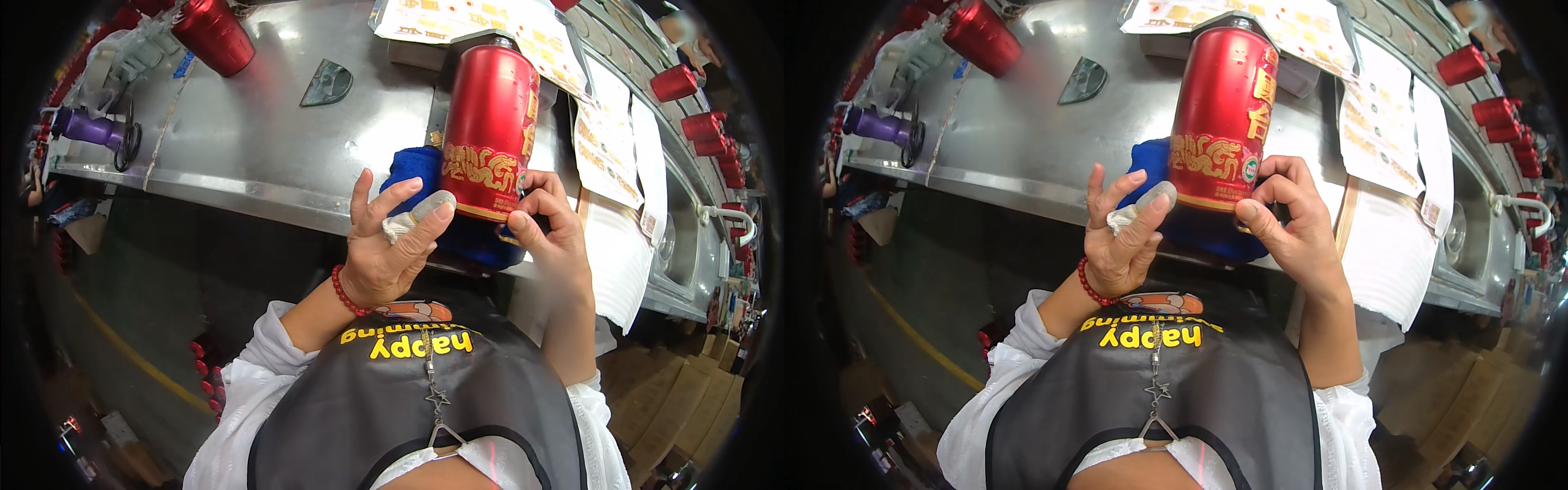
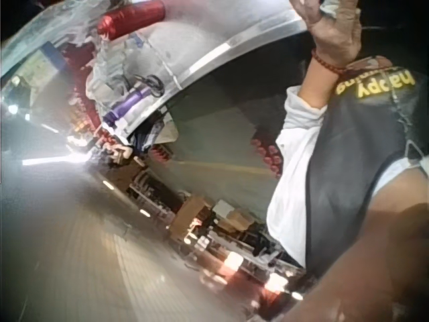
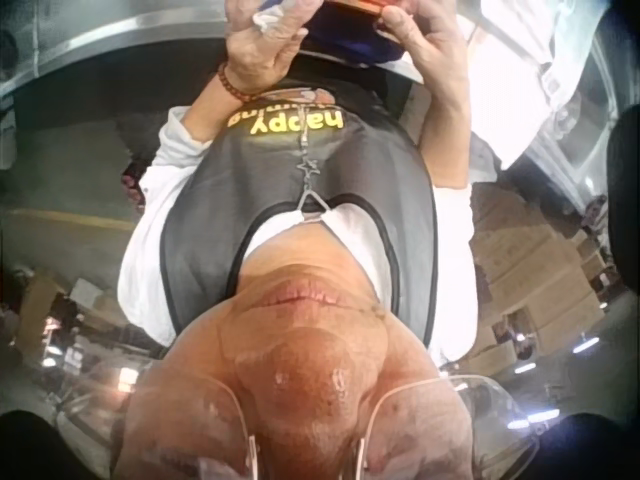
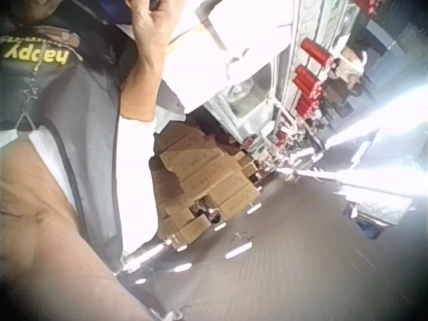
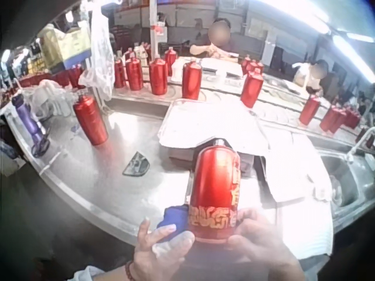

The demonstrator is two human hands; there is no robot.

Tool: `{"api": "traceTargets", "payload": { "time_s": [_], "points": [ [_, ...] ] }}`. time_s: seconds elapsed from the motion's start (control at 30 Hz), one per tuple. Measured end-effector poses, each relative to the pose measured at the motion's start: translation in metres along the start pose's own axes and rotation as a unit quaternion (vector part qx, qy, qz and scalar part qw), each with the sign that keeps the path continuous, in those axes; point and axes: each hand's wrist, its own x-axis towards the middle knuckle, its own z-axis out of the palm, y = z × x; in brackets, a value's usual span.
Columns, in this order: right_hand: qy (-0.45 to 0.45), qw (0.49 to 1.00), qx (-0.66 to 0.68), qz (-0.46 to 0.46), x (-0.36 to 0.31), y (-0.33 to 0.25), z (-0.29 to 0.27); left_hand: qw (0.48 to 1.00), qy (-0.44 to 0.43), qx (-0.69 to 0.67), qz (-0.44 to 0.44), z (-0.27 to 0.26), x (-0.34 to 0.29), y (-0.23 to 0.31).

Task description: The person applies gold decorative stickers to red cylindrical bottles. They peel each sticker from a sheet, align it on the bottle, and smooth it down with a green squeegee. The person repeats this process on multiple bottles, rotating them to ensure the sticker adheres evenly.

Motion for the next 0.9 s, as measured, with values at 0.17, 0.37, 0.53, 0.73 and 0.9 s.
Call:
{"api": "traceTargets", "payload": {
  "time_s": [0.17, 0.37, 0.53, 0.73, 0.9],
  "points": [
    [-0.043, 0.996, 0.074, 0.011, 0.001, 0.007, -0.005, 0.986, 0.039, 0.098, 0.127, -0.002, 0.016, -0.004],
    [-0.072, 0.994, 0.086, -0.010, 0.002, 0.011, -0.011, 0.960, -0.008, 0.129, 0.247, -0.003, 0.048, 0.001],
    [-0.076, 0.995, 0.064, -0.007, 0.002, 0.007, -0.014, 0.991, -0.040, -0.027, 0.126, 0.018, 0.060, -0.006],
    [-0.100, 0.993, 0.034, -0.047, 0.004, 0.016, -0.022, 0.963, -0.047, 0.037, 0.263, 0.003, 0.050, -0.015],
    [-0.116, 0.991, 0.063, -0.012, 0.000, 0.021, -0.030, 0.936, -0.097, 0.072, 0.331, -0.006, 0.062, -0.007]
  ]
}}
